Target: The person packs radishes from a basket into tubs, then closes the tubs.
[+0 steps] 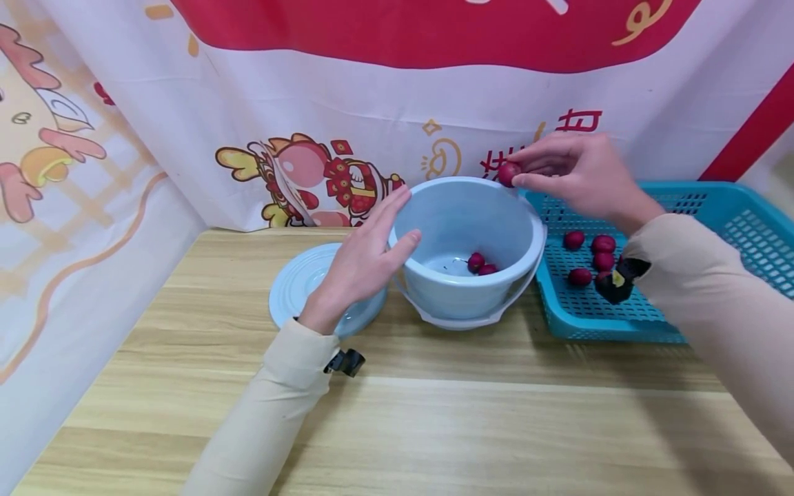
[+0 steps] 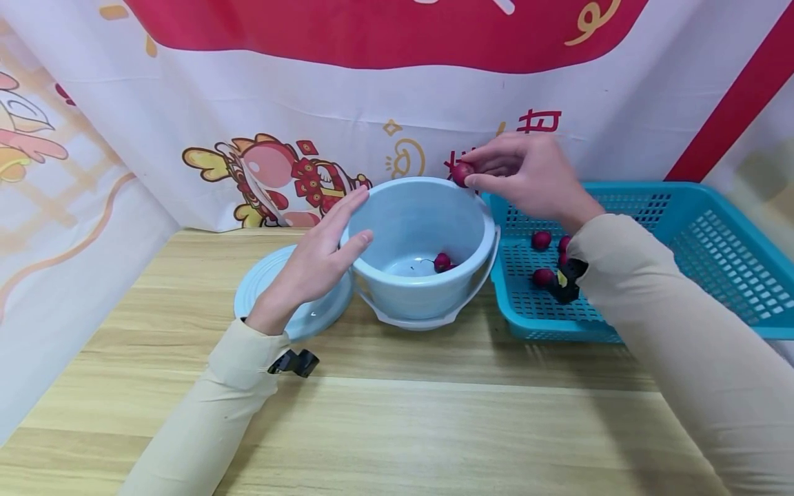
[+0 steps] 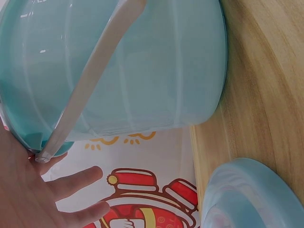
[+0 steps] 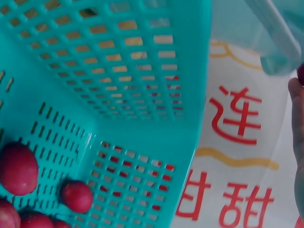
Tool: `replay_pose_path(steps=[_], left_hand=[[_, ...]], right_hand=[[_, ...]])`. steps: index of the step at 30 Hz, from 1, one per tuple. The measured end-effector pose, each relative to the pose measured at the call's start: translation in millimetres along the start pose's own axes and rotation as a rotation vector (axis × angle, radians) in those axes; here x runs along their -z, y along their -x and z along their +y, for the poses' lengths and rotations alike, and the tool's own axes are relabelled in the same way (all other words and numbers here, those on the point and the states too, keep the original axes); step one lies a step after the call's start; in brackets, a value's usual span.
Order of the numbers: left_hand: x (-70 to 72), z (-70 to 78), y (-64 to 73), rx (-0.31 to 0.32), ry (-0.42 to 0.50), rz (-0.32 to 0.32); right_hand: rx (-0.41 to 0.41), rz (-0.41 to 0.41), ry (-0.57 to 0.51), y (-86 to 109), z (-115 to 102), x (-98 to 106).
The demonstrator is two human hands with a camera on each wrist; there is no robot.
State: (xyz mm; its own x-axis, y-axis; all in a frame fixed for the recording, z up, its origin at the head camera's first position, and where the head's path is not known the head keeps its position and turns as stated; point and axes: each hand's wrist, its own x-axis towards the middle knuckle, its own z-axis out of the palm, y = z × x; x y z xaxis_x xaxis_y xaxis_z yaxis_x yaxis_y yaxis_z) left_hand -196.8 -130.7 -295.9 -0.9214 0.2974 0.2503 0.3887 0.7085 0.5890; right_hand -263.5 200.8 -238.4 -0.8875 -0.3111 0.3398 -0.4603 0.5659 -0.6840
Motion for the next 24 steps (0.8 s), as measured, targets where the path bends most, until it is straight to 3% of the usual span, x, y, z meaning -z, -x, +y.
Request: replay_pose_path(steps=[4,12,24], left_hand=[[0.1,0.0,-0.3,0.001,0.0,-0.001],[-0.3,0.6,-0.3,0.0,0.002,-0.007],[0.2,-0.1,-0.6,0.007,0.002,-0.01]], right_hand=[[0.071,-0.017,0.023,-1.8,-7.2,-8.7],[0.122,-0.081,0.115,-1.0,-16.6,-22.4],[0.238,-0.141,0.207,-2.8,-16.4,-39.7]])
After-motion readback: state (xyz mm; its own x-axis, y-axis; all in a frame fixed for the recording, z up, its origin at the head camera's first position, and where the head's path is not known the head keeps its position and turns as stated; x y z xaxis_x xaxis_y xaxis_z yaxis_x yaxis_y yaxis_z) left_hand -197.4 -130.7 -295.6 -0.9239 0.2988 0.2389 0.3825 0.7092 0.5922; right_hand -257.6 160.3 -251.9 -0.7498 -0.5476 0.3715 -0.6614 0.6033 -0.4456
